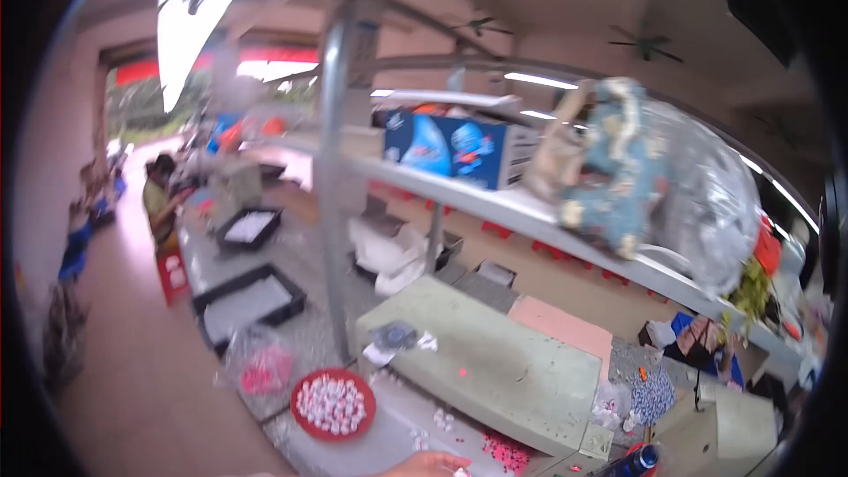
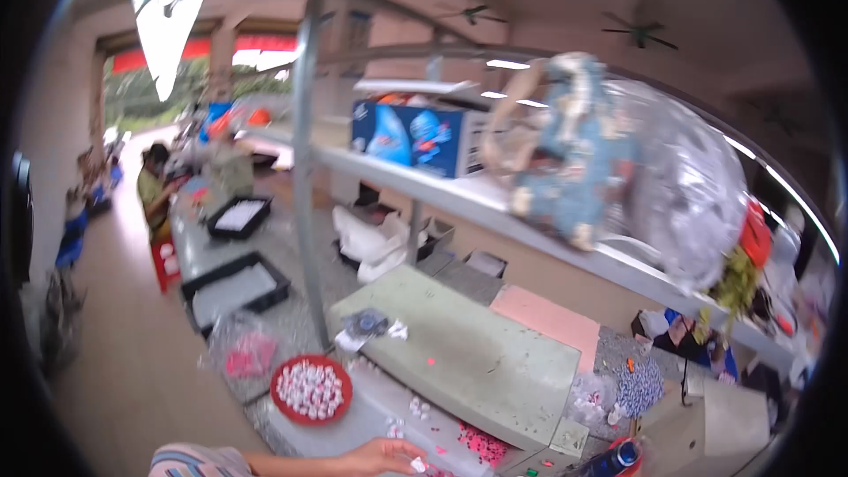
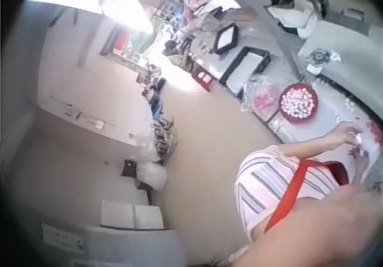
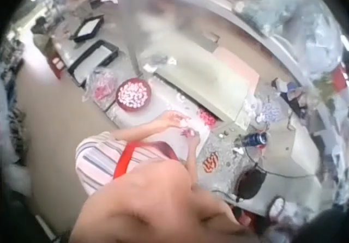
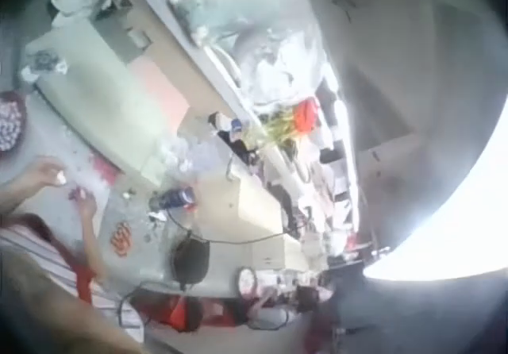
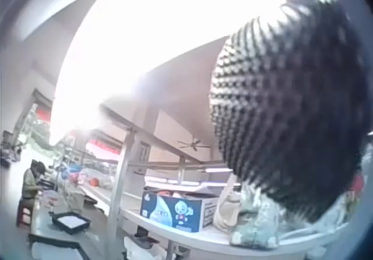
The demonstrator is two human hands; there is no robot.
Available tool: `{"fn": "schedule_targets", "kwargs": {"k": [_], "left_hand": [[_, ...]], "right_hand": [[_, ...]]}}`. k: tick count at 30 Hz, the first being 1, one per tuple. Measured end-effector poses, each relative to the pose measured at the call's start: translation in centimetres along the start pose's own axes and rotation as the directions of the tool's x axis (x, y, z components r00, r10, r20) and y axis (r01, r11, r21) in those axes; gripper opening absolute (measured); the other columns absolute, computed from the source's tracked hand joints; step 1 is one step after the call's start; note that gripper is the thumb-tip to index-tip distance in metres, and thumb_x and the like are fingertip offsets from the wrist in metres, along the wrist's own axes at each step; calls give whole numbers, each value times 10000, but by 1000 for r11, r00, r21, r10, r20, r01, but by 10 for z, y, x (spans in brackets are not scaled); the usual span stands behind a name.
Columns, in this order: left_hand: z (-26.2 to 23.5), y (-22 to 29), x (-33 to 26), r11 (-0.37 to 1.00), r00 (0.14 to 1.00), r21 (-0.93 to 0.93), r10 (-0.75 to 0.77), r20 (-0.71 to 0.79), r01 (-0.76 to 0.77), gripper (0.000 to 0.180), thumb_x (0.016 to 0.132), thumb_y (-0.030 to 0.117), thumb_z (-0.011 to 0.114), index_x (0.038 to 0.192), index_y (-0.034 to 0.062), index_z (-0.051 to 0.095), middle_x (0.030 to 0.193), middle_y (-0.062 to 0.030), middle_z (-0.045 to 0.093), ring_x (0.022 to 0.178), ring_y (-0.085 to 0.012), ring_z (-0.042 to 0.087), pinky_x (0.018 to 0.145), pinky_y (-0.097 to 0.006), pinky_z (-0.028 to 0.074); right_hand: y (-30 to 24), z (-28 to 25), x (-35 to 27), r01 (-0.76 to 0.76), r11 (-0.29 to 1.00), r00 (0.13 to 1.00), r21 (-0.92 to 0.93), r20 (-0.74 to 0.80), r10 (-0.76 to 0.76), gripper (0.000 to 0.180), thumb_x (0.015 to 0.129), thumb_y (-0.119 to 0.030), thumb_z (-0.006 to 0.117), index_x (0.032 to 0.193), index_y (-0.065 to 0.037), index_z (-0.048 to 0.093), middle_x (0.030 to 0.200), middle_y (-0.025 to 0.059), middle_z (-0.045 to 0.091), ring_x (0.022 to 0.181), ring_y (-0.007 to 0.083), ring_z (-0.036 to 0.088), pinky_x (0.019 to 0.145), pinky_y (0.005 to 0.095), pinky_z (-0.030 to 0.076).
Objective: Assembling small craft components by gluing pink plastic flowers onto white plastic bases at a workbench.
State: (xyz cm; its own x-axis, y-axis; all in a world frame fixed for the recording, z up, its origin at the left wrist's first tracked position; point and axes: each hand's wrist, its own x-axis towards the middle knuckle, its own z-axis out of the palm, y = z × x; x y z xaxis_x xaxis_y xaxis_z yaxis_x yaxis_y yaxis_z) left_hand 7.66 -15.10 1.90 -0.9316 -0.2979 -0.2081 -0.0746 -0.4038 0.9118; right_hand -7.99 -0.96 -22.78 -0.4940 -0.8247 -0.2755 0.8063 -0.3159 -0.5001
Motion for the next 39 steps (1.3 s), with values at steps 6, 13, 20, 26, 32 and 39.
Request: {"fn": "schedule_targets", "kwargs": {"k": [6,13,20,26,32,39], "left_hand": [[18,22,-19,991,977,14,137,-166,-136,369,756,100,625,1101,23,519,1012,-114,575,964,-200,547,824,-335,459],[10,16,-14,962,995,-268,25,-92,-49,341,762,-21,585,1093,-40,502,994,-117,589,929,-189,571,832,-292,449],[14,27,-36,938,978,-317,77,-196,-138,327,743,-68,567,1066,-43,519,987,-129,586,924,-201,571,839,-294,453],[17,27,-30,931,956,-278,171,-239,-236,341,726,-60,575,1062,-24,527,990,-120,590,913,-208,579,838,-312,457],[46,21,-10,953,941,-206,157,-300,-224,379,732,-43,580,1104,-35,504,984,-132,594,883,-234,595,805,-309,476],[79,26,-14,951,919,-30,289,-268,-308,363,732,-93,565,1086,-37,511,993,-122,589,893,-175,586,794,-270,473]], "right_hand": [[-37,82,-17,69,-138,990,-988,85,-109,215,803,-183,549,907,-2,602,810,83,621,642,197,584,609,336,484],[12,-45,35,-4,-393,936,-920,135,-324,346,635,-282,645,890,-48,633,776,196,618,691,332,606,633,418,487],[-21,0,8,-155,-208,950,-966,-88,-299,329,592,-320,628,800,-66,651,641,176,601,621,316,603,621,392,473],[-67,63,-15,-28,945,947,-327,-311,-79,236,696,12,634,911,2,537,813,94,599,687,189,604,566,282,503],[-131,161,-83,1,979,983,-205,-178,-38,194,708,22,623,881,-14,543,820,111,604,724,197,605,618,282,505],[-148,235,-142,296,797,944,-527,33,-329,138,682,26,634,807,-1,582,777,101,613,647,162,585,567,264,482]]}}
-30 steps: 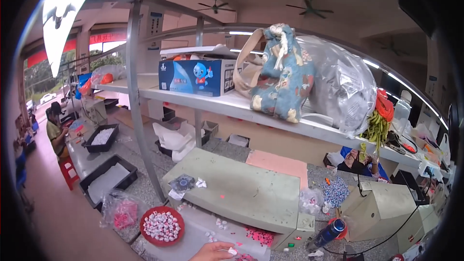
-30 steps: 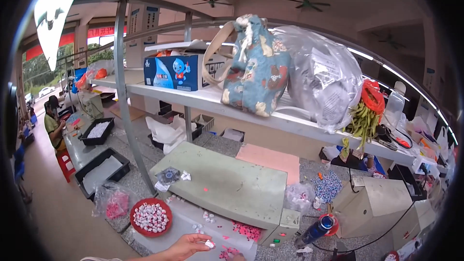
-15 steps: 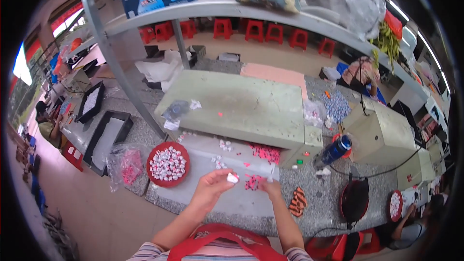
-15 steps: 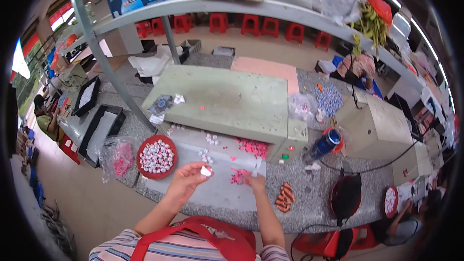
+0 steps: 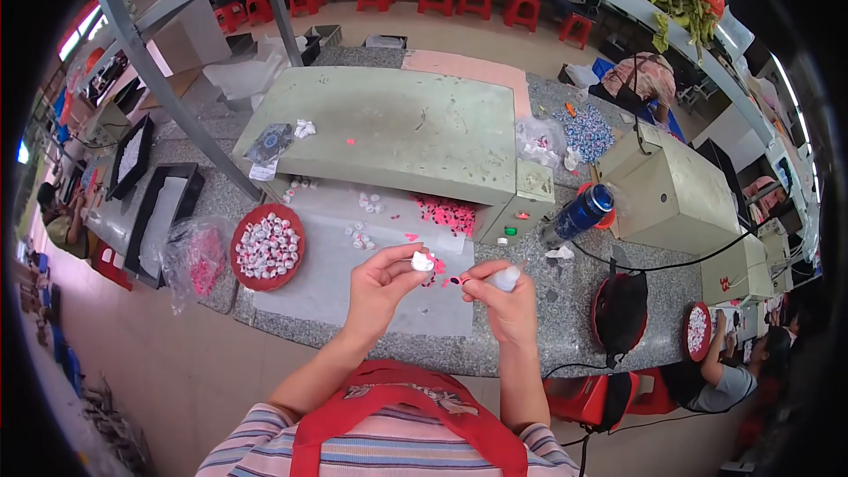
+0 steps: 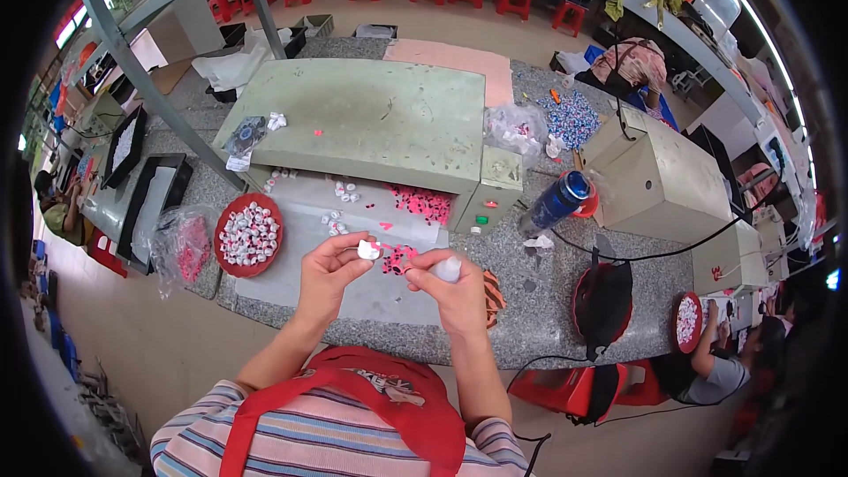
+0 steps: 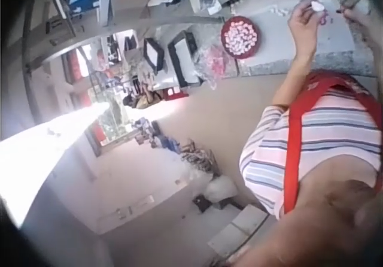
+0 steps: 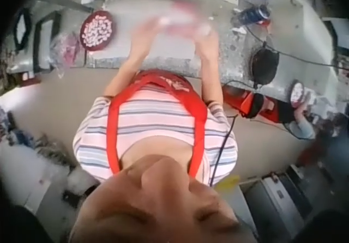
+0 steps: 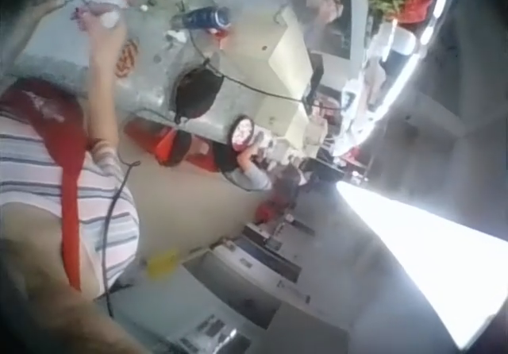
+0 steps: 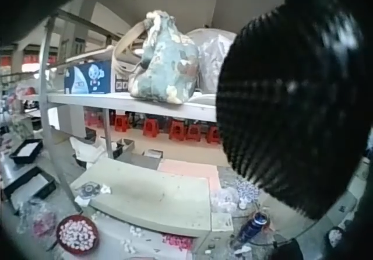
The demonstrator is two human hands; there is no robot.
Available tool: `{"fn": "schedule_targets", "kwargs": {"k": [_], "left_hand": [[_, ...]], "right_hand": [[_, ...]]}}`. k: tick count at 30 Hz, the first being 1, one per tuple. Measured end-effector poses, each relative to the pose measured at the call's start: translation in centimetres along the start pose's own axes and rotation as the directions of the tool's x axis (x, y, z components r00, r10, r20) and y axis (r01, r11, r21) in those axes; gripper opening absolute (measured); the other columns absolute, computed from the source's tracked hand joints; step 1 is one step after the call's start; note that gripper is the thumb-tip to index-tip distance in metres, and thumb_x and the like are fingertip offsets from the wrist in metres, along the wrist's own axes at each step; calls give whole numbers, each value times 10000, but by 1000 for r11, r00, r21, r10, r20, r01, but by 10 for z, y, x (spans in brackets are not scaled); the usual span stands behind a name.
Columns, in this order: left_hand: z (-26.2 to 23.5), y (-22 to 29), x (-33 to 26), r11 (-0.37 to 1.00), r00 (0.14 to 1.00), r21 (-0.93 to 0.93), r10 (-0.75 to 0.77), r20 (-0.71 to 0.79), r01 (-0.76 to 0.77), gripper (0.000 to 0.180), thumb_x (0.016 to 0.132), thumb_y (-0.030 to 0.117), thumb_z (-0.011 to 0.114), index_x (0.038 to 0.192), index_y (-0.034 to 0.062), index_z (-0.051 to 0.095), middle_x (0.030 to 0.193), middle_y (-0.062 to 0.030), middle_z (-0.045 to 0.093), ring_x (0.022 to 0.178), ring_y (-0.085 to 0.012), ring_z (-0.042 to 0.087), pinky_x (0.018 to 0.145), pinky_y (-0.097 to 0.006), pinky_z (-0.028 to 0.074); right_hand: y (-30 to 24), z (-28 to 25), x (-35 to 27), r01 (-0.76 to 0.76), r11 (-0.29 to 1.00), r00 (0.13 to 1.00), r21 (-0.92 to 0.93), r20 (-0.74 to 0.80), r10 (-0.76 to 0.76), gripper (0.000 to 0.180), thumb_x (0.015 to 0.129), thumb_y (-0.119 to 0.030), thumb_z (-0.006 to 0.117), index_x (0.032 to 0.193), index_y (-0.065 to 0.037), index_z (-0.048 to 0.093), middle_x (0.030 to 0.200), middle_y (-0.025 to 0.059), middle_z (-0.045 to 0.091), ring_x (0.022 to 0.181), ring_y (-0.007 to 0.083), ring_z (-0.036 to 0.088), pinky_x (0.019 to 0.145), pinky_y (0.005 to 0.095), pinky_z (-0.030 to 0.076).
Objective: Assembling small craft components by gluing pink plastic flowers onto white plastic bases at a workbench.
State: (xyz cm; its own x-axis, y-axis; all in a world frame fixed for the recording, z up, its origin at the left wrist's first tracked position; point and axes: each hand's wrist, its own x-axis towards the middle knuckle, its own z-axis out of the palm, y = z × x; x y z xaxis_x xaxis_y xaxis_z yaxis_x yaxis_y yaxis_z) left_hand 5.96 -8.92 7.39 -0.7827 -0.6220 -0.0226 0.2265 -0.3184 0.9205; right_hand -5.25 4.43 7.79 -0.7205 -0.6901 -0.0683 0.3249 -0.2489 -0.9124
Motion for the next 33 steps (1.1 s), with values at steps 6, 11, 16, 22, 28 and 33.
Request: {"fn": "schedule_targets", "kwargs": {"k": [6,11,16,22,28,33], "left_hand": [[-34,17,5,999,997,6,53,48,-53,358,726,-86,568,1077,-41,510,988,-118,588,888,-188,590,799,-280,470],[-71,25,6,1000,1000,-13,23,10,-23,364,730,-52,573,1086,-44,501,965,-129,591,879,-219,596,791,-305,475],[-75,36,6,996,994,-78,-42,98,50,360,729,-54,572,1081,-43,498,973,-138,587,882,-227,596,782,-308,479],[-52,58,0,992,973,-105,93,210,-73,339,729,-81,578,1056,-43,498,1007,-148,575,895,-222,591,782,-302,483],[-42,66,-8,981,944,-92,189,270,-170,307,747,-86,574,1045,-46,511,1025,-109,557,901,-148,569,764,-239,481],[-42,62,-11,961,922,-87,275,274,-262,294,740,-128,547,1024,-60,517,1062,-129,509,935,-179,556,777,-255,497]], "right_hand": [[52,-16,-67,-544,780,750,-310,237,618,181,711,25,583,891,26,604,822,72,620,697,110,576,637,231,478],[71,3,-100,-487,817,729,-307,372,574,217,707,12,570,920,17,608,851,68,623,774,108,571,709,217,453],[55,30,-85,-158,729,715,-666,432,550,209,709,25,560,906,-20,612,833,60,626,771,94,565,717,225,448],[1,53,-56,-86,933,980,-350,140,143,130,708,50,611,834,20,602,778,54,620,703,109,575,632,221,469],[-19,102,-37,267,964,964,-14,13,-267,134,666,97,608,777,27,584,747,108,574,636,163,570,533,245,482],[-13,115,-31,236,966,970,-103,-42,-241,116,677,73,625,774,25,584,746,98,568,611,148,562,495,232,456]]}}
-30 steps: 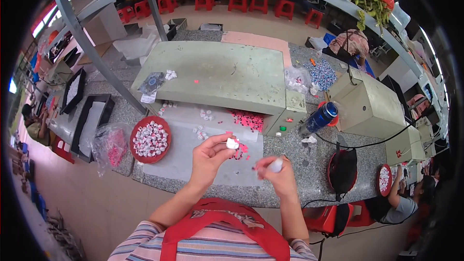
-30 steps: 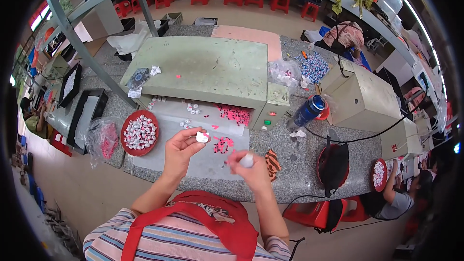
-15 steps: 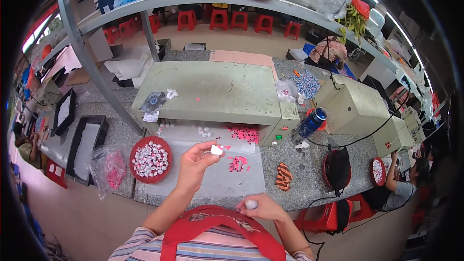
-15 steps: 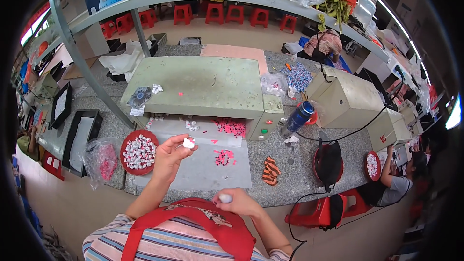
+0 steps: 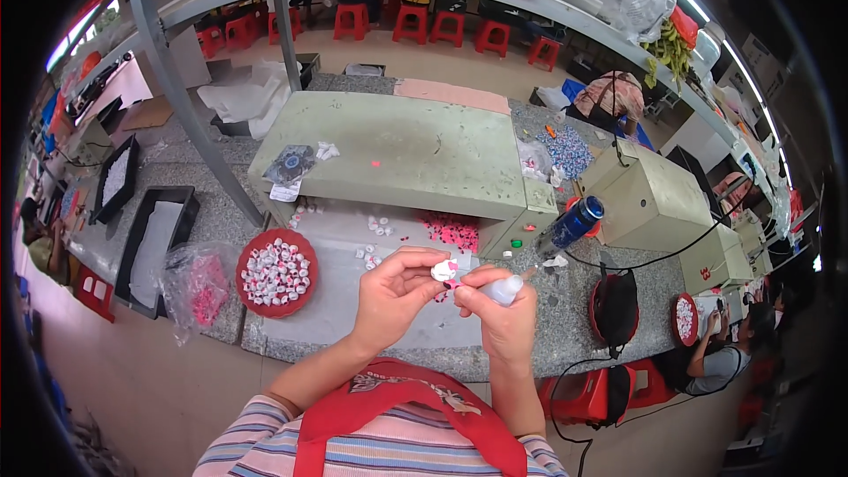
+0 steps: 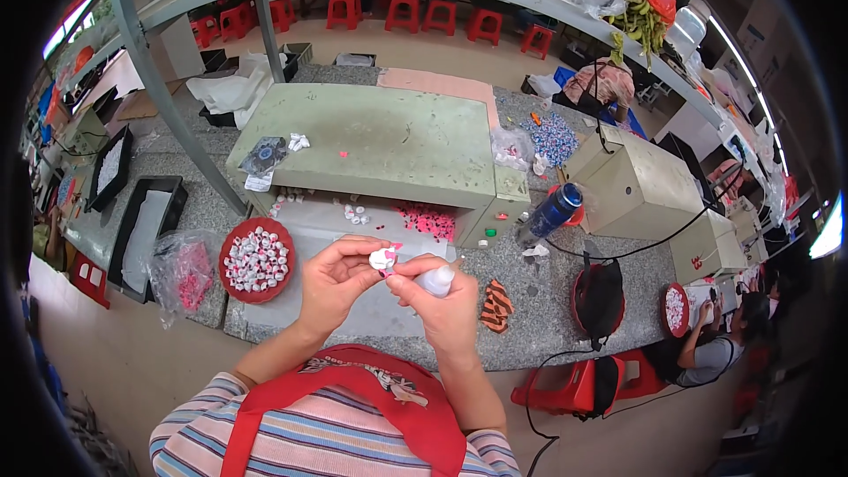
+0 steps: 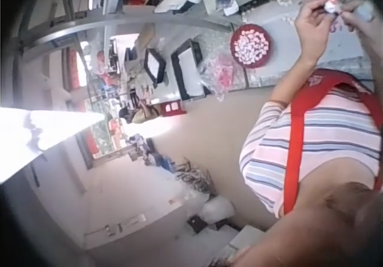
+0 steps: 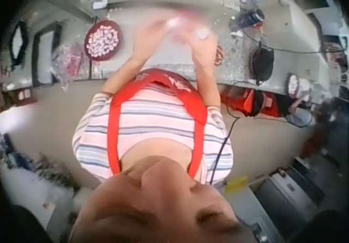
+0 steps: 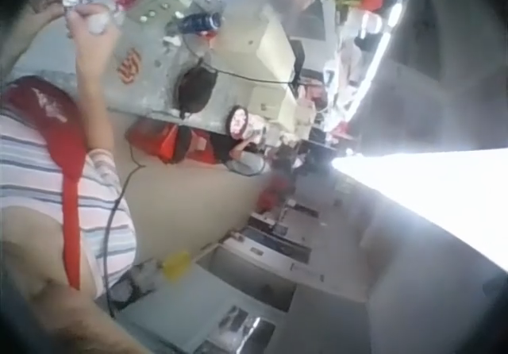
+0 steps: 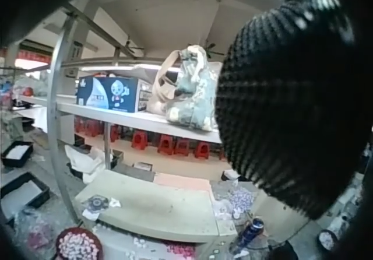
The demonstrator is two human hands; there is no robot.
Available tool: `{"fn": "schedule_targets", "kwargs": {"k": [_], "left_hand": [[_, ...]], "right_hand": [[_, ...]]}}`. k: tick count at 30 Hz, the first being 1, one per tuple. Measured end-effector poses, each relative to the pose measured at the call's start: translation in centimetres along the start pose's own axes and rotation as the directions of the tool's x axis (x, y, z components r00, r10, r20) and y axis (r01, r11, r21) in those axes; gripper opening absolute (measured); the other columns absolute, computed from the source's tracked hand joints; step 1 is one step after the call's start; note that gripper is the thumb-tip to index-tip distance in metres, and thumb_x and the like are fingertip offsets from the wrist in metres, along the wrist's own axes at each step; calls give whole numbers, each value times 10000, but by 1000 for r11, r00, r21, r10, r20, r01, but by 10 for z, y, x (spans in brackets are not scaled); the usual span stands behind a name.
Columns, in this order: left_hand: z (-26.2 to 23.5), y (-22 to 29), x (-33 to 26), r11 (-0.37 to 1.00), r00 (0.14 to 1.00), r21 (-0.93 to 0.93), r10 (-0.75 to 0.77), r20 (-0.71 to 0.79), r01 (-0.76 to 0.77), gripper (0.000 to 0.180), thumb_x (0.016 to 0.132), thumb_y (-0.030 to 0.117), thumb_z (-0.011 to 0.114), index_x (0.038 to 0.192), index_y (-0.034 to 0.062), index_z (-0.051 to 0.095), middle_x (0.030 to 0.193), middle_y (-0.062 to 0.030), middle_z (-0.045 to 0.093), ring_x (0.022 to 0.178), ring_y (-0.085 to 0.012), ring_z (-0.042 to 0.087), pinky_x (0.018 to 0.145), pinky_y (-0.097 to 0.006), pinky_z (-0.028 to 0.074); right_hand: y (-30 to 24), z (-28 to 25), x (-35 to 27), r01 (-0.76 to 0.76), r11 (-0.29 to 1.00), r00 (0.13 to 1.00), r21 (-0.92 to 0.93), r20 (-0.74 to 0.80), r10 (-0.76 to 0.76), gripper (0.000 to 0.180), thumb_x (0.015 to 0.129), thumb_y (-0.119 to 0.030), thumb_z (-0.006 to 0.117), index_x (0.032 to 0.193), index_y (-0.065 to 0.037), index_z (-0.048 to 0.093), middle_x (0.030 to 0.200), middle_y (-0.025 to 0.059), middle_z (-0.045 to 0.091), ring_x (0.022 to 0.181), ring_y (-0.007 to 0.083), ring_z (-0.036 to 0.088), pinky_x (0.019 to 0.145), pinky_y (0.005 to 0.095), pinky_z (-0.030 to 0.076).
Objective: Assembling small craft components by gluing pink plastic flowers onto white plastic bases at a workbench.
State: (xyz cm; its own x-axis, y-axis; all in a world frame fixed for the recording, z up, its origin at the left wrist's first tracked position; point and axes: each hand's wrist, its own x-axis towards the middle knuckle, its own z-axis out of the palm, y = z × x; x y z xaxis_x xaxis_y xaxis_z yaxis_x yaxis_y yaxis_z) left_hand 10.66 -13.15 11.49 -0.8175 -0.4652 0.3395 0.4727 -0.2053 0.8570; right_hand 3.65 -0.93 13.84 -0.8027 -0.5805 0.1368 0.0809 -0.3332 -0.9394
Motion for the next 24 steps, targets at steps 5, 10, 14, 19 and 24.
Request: {"fn": "schedule_targets", "kwargs": {"k": [5,10,14,19,24], "left_hand": [[-5,-3,2,998,999,32,45,30,-46,254,733,-138,544,976,-64,543,1059,-137,500,950,-194,549,793,-265,500],[-3,-3,4,998,998,54,5,65,-9,269,721,-147,549,975,-60,556,1081,-137,495,949,-192,549,812,-268,493],[-15,-6,10,994,982,-23,-106,154,111,304,721,-133,562,1012,-48,546,1096,-197,507,974,-229,544,833,-304,479],[-18,-17,9,949,956,-119,-285,64,291,270,752,-102,546,1015,-44,556,1057,-192,541,952,-223,554,809,-300,482],[-12,-25,4,998,1000,67,-9,-1,9,228,763,-87,555,987,-49,573,1031,-148,552,929,-196,560,792,-271,480]], "right_hand": [[8,-1,0,-39,995,996,-89,-89,31,129,677,55,648,782,13,586,761,88,584,612,125,559,493,213,438],[22,-7,1,42,986,992,-160,-113,-61,156,664,48,670,789,6,586,750,72,583,608,108,548,496,204,430],[20,-6,5,93,970,988,-226,-102,-118,196,650,66,676,820,5,601,753,60,573,622,99,536,522,194,419],[32,-15,15,197,933,980,-303,68,-185,217,646,77,674,847,12,624,764,59,570,660,99,533,564,199,412],[35,-18,22,135,950,990,-281,74,-119,210,639,72,683,834,13,631,771,63,570,673,104,534,586,203,415]]}}
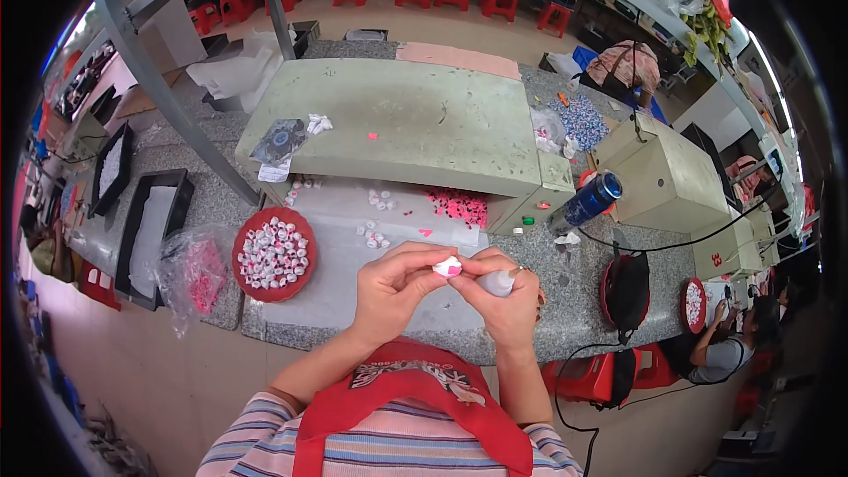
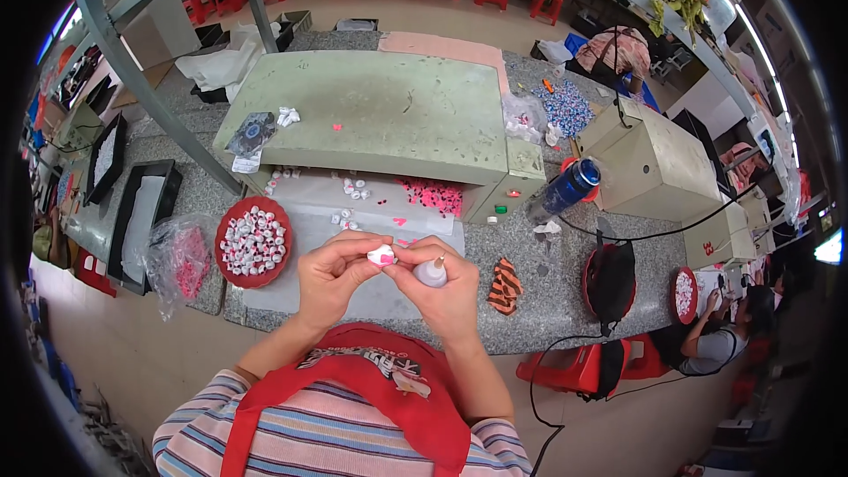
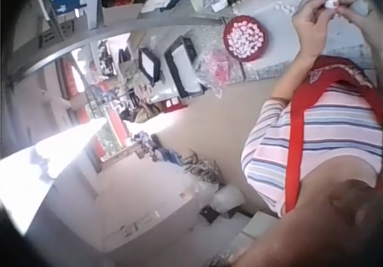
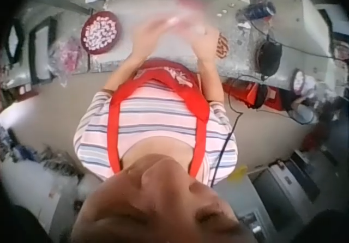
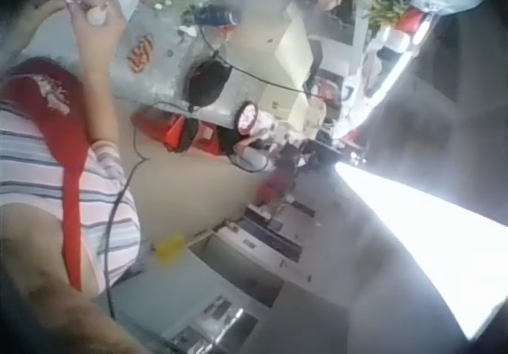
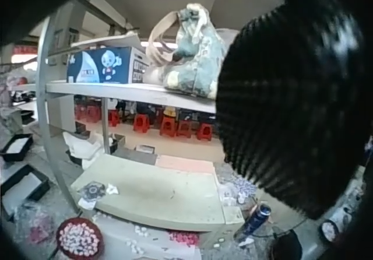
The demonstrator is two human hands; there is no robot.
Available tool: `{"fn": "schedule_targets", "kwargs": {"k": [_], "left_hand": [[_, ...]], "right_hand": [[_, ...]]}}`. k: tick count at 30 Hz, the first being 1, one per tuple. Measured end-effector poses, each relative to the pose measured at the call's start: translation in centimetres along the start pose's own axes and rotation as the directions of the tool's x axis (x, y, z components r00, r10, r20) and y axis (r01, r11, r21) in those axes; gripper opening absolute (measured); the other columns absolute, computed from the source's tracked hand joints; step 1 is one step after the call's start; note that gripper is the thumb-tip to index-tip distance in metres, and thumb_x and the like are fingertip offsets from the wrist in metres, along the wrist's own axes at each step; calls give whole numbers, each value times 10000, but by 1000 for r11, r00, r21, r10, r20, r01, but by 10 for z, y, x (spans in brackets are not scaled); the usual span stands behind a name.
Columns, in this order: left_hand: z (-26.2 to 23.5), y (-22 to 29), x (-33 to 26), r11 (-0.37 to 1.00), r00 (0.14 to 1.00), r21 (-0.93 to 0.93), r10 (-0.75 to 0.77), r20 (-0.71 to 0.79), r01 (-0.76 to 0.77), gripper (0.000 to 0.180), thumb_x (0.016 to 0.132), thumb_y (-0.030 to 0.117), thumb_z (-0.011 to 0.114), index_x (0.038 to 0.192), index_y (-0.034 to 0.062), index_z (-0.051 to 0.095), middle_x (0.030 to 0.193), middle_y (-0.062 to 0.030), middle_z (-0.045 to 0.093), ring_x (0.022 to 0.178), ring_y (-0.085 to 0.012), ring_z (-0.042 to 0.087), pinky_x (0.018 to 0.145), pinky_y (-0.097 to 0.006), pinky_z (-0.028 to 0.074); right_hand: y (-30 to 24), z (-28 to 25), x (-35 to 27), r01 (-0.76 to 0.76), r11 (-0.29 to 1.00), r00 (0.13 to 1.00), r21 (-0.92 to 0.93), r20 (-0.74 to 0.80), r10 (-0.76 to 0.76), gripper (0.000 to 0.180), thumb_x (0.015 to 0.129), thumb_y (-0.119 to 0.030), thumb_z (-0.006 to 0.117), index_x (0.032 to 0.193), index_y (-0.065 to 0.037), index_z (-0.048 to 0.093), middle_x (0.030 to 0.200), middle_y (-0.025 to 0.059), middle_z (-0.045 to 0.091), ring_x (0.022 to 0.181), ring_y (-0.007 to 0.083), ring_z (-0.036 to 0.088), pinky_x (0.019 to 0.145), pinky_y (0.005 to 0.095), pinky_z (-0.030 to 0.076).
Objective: Assembling small craft components by gluing pink plastic flowers onto white plastic bases at a workbench.
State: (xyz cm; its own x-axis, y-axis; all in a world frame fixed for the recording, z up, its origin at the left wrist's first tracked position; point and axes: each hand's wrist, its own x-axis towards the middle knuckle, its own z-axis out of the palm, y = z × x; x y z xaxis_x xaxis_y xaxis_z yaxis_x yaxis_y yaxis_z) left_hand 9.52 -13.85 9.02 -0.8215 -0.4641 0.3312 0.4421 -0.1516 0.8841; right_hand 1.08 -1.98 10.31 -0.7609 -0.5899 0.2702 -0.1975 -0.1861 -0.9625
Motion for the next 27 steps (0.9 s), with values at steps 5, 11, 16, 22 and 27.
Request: {"fn": "schedule_targets", "kwargs": {"k": [5,11,16,22,27], "left_hand": [[0,-8,-3,999,999,35,19,-36,-18,219,765,-92,546,979,-51,565,1015,-144,552,924,-195,560,786,-271,480],[-16,-51,11,980,971,-25,-198,-132,197,222,773,-73,535,993,-49,562,961,-131,586,879,-169,572,752,-265,478],[-27,-54,15,870,908,-315,-417,-53,381,225,783,22,572,1002,-26,577,929,-102,613,810,-151,593,731,-243,471],[-23,-21,13,725,838,-484,-544,34,491,251,788,7,563,1037,-18,542,888,-108,610,797,-145,598,744,-250,479],[-16,6,6,942,948,-104,-315,55,319,281,756,-50,589,1024,-57,508,866,-148,610,801,-182,613,727,-276,513]], "right_hand": [[10,0,2,-1,1000,1000,-21,15,2,204,632,71,689,818,17,628,771,66,572,668,102,533,578,202,418],[55,1,16,-233,972,971,36,-54,235,131,664,33,679,779,12,621,721,42,574,611,79,522,509,194,407],[56,-6,24,-233,970,972,74,38,231,83,704,10,660,776,1,620,697,19,573,602,50,522,502,187,416],[22,4,21,170,977,982,-126,108,-157,217,637,52,697,826,-1,604,796,60,595,657,101,558,560,210,440],[23,-1,17,100,992,991,77,81,-107,252,615,36,722,829,-6,596,827,87,601,690,129,563,578,241,454]]}}
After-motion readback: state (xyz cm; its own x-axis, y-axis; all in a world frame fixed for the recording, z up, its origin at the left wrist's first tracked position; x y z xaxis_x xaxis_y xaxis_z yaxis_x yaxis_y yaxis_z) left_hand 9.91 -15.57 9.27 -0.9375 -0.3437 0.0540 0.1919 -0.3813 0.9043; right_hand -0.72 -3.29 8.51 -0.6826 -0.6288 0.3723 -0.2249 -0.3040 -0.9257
